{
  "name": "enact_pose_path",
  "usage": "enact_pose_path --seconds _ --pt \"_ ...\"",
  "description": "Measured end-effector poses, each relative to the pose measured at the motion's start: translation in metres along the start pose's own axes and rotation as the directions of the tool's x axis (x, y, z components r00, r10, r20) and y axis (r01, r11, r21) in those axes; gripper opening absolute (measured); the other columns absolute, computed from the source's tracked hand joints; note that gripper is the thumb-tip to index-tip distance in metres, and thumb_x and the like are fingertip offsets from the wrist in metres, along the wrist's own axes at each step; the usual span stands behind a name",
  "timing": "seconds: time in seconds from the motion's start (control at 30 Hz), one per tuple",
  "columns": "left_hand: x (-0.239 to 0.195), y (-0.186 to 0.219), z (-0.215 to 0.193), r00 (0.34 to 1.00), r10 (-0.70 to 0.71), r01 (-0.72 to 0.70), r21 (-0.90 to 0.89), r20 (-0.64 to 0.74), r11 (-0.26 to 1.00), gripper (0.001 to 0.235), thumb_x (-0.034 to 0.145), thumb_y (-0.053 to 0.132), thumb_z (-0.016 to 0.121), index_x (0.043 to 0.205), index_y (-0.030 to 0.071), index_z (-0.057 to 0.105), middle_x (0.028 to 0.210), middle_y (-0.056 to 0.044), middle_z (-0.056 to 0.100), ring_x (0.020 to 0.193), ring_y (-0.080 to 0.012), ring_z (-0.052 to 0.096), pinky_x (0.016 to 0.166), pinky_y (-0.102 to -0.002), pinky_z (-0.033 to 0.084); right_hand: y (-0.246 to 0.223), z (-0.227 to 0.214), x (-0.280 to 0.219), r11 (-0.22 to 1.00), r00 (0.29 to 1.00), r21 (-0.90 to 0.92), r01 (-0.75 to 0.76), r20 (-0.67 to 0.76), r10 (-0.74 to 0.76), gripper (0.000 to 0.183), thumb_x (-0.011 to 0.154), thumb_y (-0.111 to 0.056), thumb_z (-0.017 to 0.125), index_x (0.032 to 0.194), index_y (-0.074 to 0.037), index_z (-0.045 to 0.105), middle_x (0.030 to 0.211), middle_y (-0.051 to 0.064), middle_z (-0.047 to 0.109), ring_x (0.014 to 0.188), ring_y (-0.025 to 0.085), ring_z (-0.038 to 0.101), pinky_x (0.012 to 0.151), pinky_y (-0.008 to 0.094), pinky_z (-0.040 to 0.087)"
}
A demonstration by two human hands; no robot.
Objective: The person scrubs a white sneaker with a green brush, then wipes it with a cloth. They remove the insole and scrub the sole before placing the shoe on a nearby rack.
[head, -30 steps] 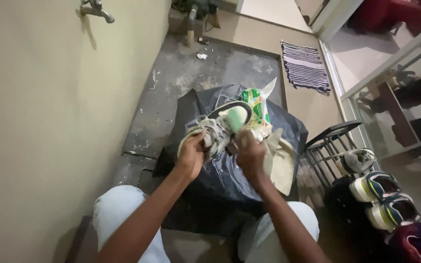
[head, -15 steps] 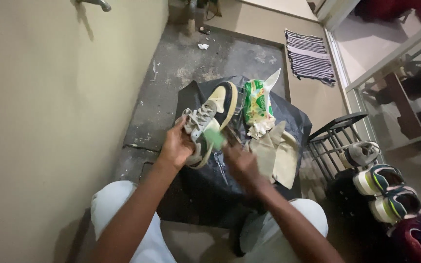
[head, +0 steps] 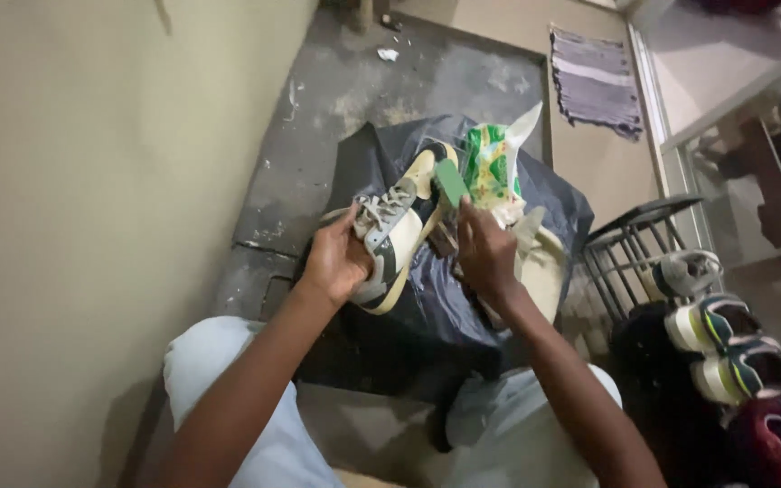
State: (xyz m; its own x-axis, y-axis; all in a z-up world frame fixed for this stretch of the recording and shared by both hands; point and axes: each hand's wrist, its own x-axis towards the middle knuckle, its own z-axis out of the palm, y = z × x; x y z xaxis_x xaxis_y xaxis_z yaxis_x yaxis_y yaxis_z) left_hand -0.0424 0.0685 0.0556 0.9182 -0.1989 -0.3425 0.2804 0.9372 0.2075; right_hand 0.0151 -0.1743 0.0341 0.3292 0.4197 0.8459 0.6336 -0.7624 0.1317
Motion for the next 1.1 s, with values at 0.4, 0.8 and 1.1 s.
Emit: enact_pose_path --seconds 0.4,0.8,1.1 --pt "0.016 -0.004 -0.028 0.999 0.006 -0.001 0.08 -0.051 0.997 0.021 0.089 0.008 0.073 0.108 0.0 0.074 0.109 -0.019 0.075 0.101 -0.0333 0.073 0.089 -0.047 0.06 -0.007 0.017 -0.031 0.988 0.99 -0.069 0.141 0.043 -0.138 0.028 0.1 -0.008 0.058 0.124 0.0 0.07 0.077 0.012 0.057 0.047 0.026 0.051 0.044 0.04 0.043" --pt "-0.008 -0.002 -0.003 0.999 -0.01 0.016 0.183 -0.034 0.983 0.016 0.086 0.008 0.075 0.101 0.001 0.073 0.095 -0.009 0.073 0.091 -0.0228 0.073 0.083 -0.034 0.059 -0.006 0.013 -0.023 0.962 0.976 -0.169 0.216 0.076 -0.205 0.03 0.101 -0.015 0.062 0.127 0.0 0.067 0.074 0.01 0.053 0.052 0.024 0.048 0.044 0.038 0.041" --pt "-0.034 0.011 0.033 0.997 0.069 -0.077 0.303 0.037 0.95 0.013 0.094 0.012 0.068 0.105 0.005 0.067 0.092 0.001 0.057 0.087 -0.0132 0.057 0.086 -0.032 0.047 -0.016 0.018 -0.068 0.956 0.957 0.094 0.279 0.051 -0.284 0.023 0.103 -0.013 0.051 0.101 -0.004 0.071 0.074 0.011 0.056 0.053 0.027 0.053 0.046 0.039 0.043"
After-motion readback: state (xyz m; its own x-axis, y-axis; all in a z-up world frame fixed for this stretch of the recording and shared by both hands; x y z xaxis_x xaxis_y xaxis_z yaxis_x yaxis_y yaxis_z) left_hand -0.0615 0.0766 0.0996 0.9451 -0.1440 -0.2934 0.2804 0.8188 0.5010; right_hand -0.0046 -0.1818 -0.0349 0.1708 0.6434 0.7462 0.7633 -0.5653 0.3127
